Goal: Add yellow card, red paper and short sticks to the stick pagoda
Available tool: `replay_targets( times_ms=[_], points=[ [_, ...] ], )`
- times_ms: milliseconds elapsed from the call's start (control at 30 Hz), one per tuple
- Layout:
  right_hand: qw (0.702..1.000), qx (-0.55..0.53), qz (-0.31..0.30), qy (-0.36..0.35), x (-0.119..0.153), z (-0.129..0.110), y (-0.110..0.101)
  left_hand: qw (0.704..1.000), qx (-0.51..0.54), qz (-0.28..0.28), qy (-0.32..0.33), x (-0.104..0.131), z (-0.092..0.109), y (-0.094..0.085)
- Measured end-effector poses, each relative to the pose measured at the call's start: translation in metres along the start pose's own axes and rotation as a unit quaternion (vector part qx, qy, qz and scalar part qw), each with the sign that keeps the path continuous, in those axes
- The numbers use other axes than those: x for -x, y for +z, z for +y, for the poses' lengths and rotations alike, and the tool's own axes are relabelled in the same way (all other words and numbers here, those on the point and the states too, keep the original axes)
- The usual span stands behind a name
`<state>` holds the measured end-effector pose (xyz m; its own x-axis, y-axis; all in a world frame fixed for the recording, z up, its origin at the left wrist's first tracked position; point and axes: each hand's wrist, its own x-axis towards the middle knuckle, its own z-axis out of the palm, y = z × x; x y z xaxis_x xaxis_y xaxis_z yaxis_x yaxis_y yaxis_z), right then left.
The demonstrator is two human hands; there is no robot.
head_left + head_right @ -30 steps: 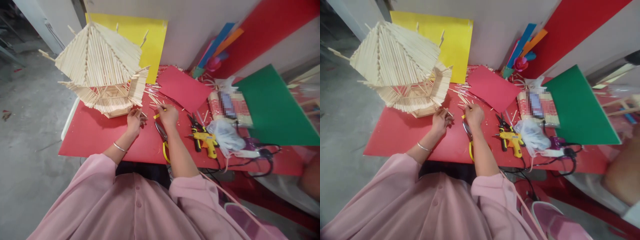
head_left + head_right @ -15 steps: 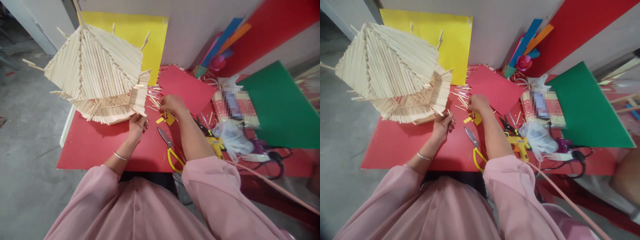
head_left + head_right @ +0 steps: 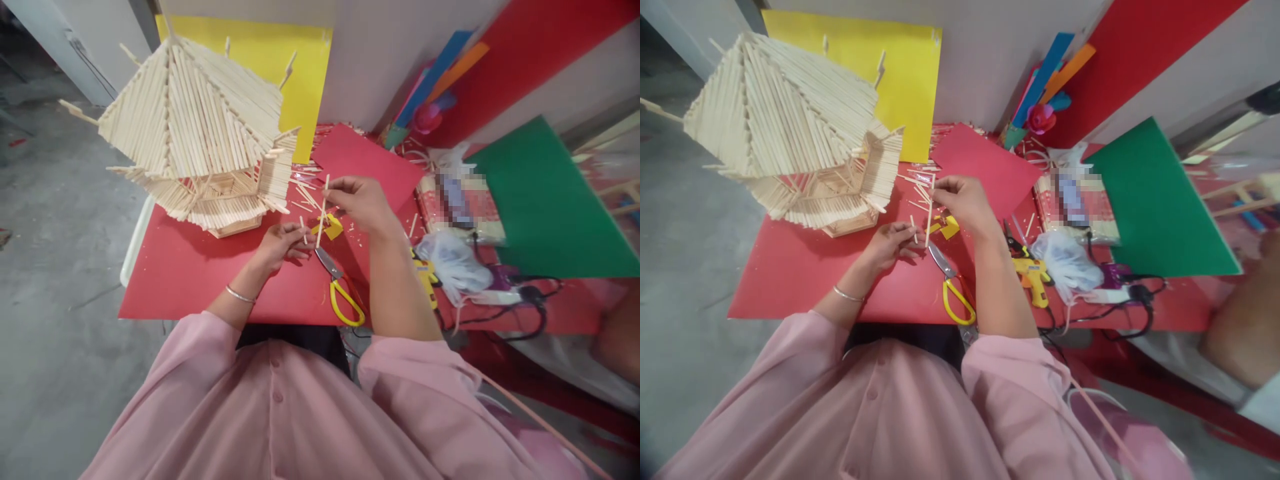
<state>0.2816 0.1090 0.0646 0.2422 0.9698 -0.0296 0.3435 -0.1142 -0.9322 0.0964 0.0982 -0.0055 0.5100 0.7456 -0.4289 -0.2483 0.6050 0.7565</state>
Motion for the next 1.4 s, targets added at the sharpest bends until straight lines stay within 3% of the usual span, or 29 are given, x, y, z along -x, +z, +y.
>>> replay_targets(
  times_ms=[100,200,433,633,833,1067,1400],
  points=[
    [1.0,-0.004,0.011,-0.006,0.01,0.005,0.01,0.998,-0.037,-0.046,0.007,0.008,-0.001,-0.003],
    [0.999,-0.015,0.014,-0.025,0.021,0.007,0.018,0.994,-0.085,-0.057,0.038,0.017,-0.005,-0.007],
    [0.994,-0.052,0.006,-0.098,0.06,0.016,0.046,0.985,-0.115,-0.015,0.127,0.042,-0.016,-0.022],
    [0.992,-0.055,-0.002,-0.111,0.081,0.029,0.066,0.962,-0.19,0.02,0.195,0.054,-0.024,-0.039],
    [0.994,-0.012,-0.008,-0.113,0.098,0.037,0.069,0.927,-0.292,0.036,0.234,0.057,-0.031,-0.045],
    [0.993,-0.042,-0.009,-0.11,0.105,0.041,0.068,0.899,-0.359,0.032,0.25,0.053,-0.039,-0.054],
    [0.993,-0.028,-0.01,-0.111,0.112,0.041,0.069,0.861,-0.434,0.014,0.263,0.056,-0.035,-0.056]
  ],
)
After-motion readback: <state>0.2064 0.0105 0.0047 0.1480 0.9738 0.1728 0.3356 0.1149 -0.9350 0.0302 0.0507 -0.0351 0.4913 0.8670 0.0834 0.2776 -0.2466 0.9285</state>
